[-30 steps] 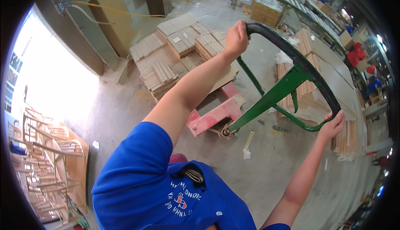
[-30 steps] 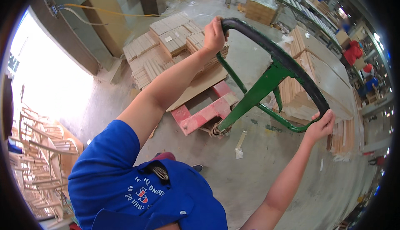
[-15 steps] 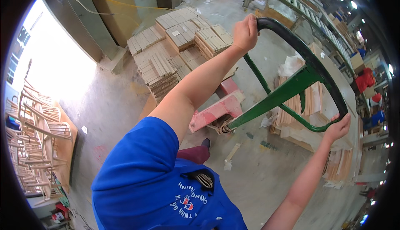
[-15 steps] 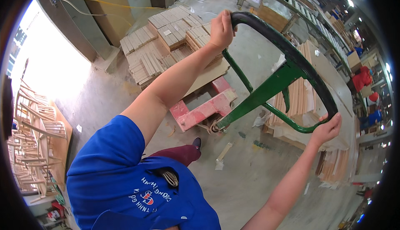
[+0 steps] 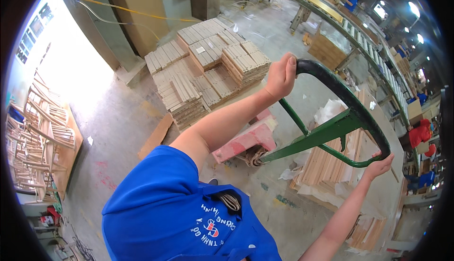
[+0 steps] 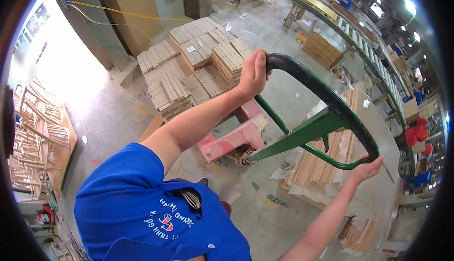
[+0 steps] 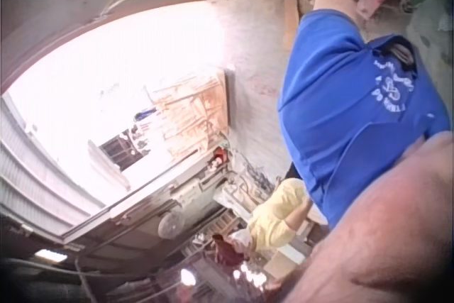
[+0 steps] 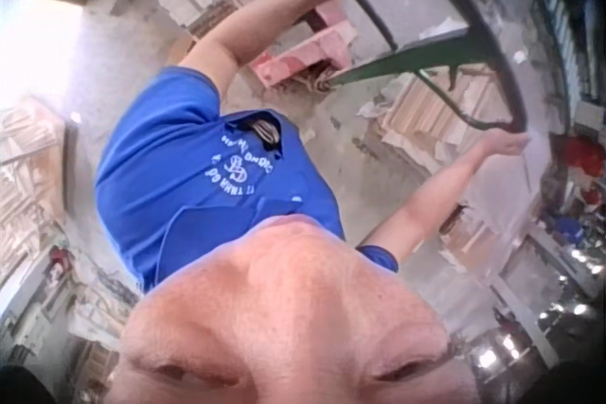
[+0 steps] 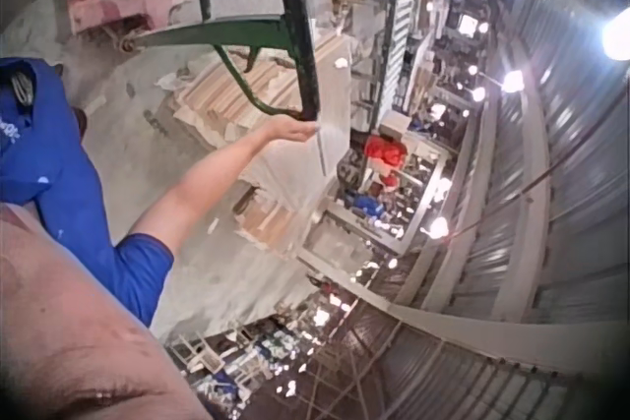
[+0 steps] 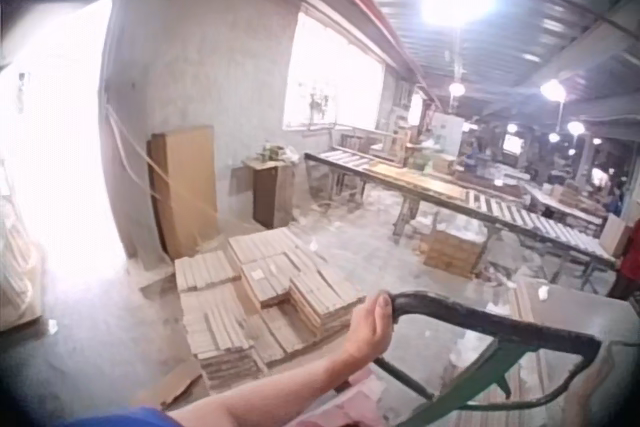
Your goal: The person uses a manual pallet jack to move stacks of wooden boards and plastic-wrapped materials across a factory floor. They navigate around other workers and equipment, then remove plastic wrapping from a stack of boards.
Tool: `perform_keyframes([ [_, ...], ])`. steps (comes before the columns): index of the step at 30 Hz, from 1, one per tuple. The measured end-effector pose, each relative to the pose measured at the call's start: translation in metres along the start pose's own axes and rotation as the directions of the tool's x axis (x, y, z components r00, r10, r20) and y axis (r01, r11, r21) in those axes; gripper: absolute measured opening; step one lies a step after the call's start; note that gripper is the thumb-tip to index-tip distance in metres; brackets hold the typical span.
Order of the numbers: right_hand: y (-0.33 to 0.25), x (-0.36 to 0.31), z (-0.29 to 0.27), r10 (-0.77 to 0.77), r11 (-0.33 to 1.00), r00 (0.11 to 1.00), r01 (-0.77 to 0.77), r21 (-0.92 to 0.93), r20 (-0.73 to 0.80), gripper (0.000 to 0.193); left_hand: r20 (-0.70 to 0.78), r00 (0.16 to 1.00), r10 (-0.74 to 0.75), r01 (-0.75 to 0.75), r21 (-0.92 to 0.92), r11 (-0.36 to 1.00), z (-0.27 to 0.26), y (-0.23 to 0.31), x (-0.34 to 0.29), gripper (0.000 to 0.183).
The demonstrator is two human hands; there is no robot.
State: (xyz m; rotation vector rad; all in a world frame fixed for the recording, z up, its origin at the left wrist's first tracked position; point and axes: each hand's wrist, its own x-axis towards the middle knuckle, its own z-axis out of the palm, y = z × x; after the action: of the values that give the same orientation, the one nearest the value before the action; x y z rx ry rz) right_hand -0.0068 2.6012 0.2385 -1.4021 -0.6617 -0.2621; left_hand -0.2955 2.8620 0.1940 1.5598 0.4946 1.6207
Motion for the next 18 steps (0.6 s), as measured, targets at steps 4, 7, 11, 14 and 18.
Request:
perform_keyframes([
  [4,0.032,0.048,0.035,0.076,0.997,0.997,-0.076,0.015,0.007,0.045,0.002,1.0,-0.017,0.017,0.053,0.998,0.019,-0.018,0.012,0.026],
  [7,0.059,0.089,0.066,0.084,0.995,0.995,-0.086,0.056,0.048,0.044,-0.02,0.999,0.037,-0.035,0.063,0.997,0.033,-0.03,0.017,0.022],
  [11,0.112,0.141,0.105,0.139,0.977,0.975,-0.164,0.136,0.172,0.043,-0.045,0.999,0.01,-0.006,0.089,0.996,0.048,-0.046,0.025,0.02],
  [14,0.163,0.186,0.128,0.088,0.959,0.948,-0.163,0.232,0.305,0.038,-0.078,0.997,-0.007,0.014,0.084,0.996,0.059,-0.053,0.03,0.017],
  [18,0.229,0.231,0.159,-0.232,0.972,0.906,0.207,0.108,0.354,0.032,-0.054,0.997,-0.05,0.056,0.103,0.993,0.068,-0.048,0.027,0.021],
])
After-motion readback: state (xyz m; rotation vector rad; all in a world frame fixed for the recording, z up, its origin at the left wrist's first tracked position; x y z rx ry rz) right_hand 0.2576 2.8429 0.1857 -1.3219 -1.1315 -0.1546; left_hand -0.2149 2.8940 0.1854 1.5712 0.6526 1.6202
